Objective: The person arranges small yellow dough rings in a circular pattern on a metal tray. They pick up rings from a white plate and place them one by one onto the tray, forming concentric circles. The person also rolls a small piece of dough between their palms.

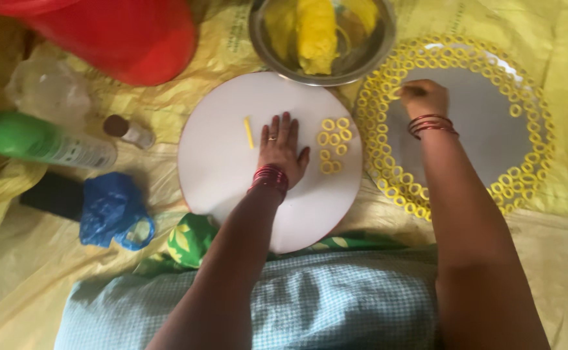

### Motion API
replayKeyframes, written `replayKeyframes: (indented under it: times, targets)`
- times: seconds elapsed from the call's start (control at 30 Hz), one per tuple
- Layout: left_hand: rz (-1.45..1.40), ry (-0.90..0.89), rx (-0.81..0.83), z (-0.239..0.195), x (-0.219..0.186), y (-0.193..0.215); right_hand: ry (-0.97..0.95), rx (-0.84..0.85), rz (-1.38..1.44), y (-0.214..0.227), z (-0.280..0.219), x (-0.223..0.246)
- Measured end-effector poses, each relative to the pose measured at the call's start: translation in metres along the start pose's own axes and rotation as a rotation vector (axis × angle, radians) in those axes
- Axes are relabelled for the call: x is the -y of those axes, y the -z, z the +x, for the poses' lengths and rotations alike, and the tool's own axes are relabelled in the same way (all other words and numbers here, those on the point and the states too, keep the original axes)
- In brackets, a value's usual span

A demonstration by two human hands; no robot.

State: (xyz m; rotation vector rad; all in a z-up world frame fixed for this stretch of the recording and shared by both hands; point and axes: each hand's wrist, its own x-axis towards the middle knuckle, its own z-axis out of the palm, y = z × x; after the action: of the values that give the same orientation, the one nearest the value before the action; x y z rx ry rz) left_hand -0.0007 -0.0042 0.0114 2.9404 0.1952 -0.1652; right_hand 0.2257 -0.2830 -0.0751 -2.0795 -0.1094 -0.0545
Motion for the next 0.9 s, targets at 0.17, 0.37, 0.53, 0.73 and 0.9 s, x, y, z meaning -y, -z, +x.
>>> replayKeyframes:
  times: [0.17,0.37,0.53,0.73,0.9]
  targets:
    - [0.066,-0.031,-0.031,0.002,0.002,-0.008,-0.448,-0.452,-0.142,0.073,0.001,-0.116]
    - [0.076,-0.056,-0.055,0.002,0.008,-0.016,-0.844,-0.815,0.609,0.108,0.000,-0.164]
    - [0.081,-0.056,-0.056,0.002,0.008,-0.015,-0.792,-0.723,-0.014,0.104,-0.019,-0.139]
    - [0.079,-0.053,-0.054,0.000,0.007,-0.013,-0.663,-0.343,-0.733,0.074,-0.038,-0.084]
    - [0.075,-0.053,-0.058,-0.002,0.006,-0.011,-0.516,-0.282,-0.799,0.057,-0.045,-0.076]
